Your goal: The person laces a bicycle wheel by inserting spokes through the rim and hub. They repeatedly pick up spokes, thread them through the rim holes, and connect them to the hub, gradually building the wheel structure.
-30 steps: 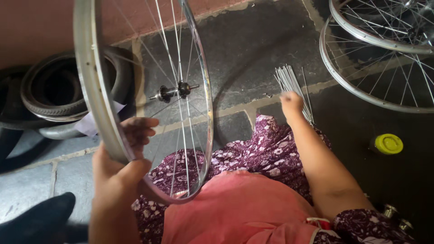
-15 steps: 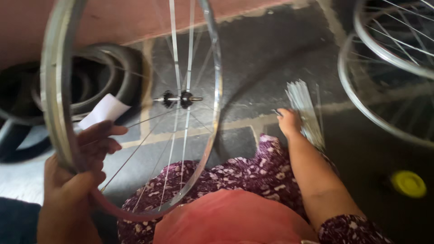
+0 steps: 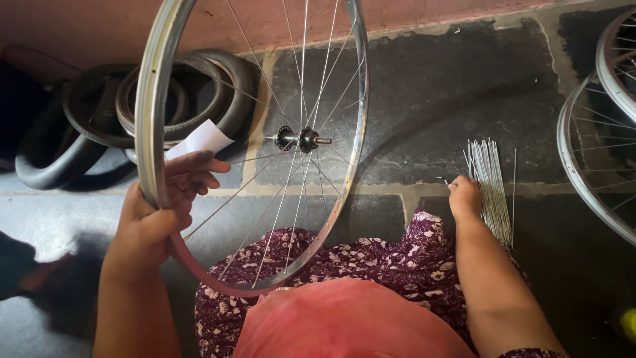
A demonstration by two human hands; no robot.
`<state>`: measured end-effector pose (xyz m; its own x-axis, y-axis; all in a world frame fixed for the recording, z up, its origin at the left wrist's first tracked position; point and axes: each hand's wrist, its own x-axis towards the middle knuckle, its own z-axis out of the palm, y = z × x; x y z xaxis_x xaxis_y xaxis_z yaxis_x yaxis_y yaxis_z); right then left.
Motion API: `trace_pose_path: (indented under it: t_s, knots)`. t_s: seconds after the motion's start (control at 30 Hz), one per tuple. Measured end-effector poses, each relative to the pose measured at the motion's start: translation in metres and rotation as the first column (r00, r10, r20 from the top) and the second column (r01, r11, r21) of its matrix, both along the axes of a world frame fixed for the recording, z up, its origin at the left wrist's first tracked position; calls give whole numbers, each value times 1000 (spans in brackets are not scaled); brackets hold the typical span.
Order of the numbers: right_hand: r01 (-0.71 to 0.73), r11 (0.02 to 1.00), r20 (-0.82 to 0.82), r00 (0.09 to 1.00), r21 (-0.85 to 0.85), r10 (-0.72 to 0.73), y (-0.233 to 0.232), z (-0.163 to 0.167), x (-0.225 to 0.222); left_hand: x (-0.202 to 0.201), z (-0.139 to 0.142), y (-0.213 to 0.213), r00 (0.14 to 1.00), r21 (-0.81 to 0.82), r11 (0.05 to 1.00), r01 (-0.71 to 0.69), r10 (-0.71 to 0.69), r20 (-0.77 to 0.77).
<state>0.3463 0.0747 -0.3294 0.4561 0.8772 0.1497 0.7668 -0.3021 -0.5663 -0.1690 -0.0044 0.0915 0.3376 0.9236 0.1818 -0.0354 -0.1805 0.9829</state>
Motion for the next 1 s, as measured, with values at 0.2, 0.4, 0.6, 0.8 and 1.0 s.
trace_pose_path:
  t_s: [0.2,0.4,0.6,0.8,1.0]
  knots:
    - [91,975,-480,877,202,18,-13,53,-14,13,0,-4,996,32,997,-64,66,-53]
    - [5,995,-688,723,98,64,-96,162,-102,67,-3,-1,987,98,984,-151,155,-37]
    - [-369,664,-582,321,650,747,-187,263,-163,160,-22,5,964,43,964,-262,258,69]
    - [-493,507,-422,282,707,862,-212,286,-185,206,-41,-43,964,207,942,-266,256,73]
    - [-431,519,-526,114,738,843,-220,266,-181,150,-55,-22,948,294,913,284,-313,57]
